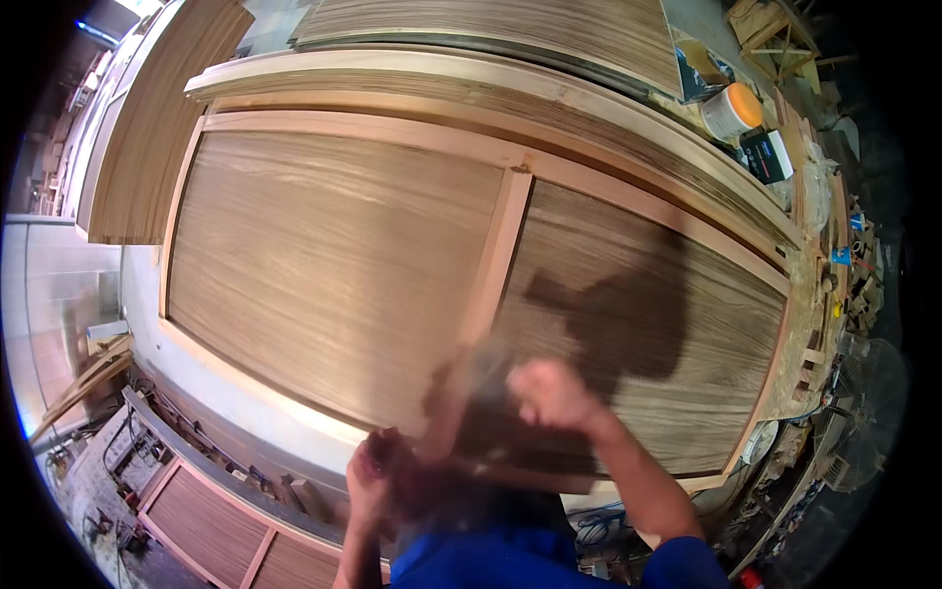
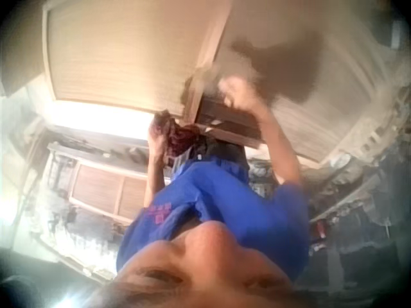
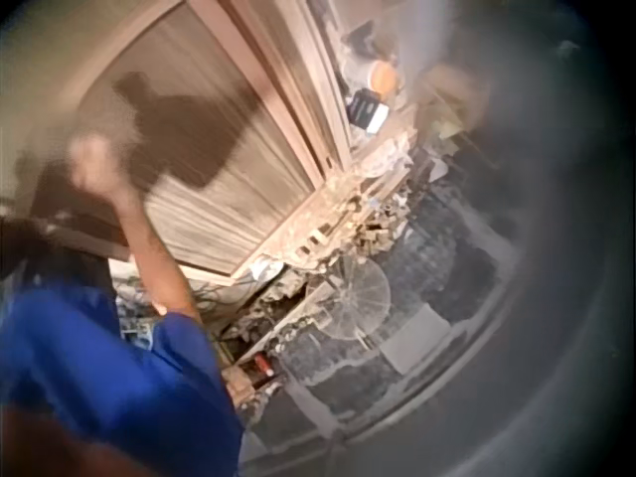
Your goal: The person cleans a wooden door panel with a cloth and scraper, then uses a pneumatic sander to smooth the surface. They proceed to attach wooden trim pieces to the door frame using a pneumatic nail gun, tapping the pieces into place with a wooden mallet.
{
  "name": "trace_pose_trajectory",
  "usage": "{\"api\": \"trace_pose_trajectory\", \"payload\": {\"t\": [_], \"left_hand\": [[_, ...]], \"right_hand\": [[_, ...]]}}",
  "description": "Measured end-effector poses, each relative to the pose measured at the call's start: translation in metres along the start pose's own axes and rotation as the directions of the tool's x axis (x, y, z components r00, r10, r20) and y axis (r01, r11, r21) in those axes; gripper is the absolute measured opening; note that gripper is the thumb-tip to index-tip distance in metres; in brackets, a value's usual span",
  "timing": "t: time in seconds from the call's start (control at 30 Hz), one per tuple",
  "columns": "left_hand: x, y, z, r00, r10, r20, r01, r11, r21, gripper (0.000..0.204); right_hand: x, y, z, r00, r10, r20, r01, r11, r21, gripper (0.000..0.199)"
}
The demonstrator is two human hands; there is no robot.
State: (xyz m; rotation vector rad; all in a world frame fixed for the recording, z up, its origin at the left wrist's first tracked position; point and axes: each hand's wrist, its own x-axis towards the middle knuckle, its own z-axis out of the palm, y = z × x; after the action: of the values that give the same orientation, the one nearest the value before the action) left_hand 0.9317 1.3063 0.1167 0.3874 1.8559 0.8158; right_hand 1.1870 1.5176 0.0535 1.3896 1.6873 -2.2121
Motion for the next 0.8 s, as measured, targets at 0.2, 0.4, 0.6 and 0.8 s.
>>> {"api": "trace_pose_trajectory", "payload": {"t": [0.2,0.4,0.6,0.8], "left_hand": [[0.023,0.006,0.000,0.997,-0.075,0.000,0.074,0.983,0.169,0.033],[0.037,0.061,0.030,0.990,-0.118,0.082,0.087,0.946,0.312,0.035],[0.057,0.085,0.035,0.973,-0.218,0.076,0.164,0.883,0.440,0.036],[0.071,0.081,0.020,0.951,-0.206,0.229,0.168,0.971,0.173,0.036]], "right_hand": [[0.070,-0.076,-0.139,0.566,-0.674,-0.474,0.103,0.628,-0.771,0.043],[0.120,-0.095,-0.145,0.777,-0.478,-0.409,-0.098,0.550,-0.829,0.057],[0.117,-0.105,-0.144,0.808,-0.445,-0.386,-0.167,0.456,-0.874,0.055],[0.086,-0.080,-0.155,0.773,-0.161,-0.613,0.173,0.984,-0.041,0.023]]}}
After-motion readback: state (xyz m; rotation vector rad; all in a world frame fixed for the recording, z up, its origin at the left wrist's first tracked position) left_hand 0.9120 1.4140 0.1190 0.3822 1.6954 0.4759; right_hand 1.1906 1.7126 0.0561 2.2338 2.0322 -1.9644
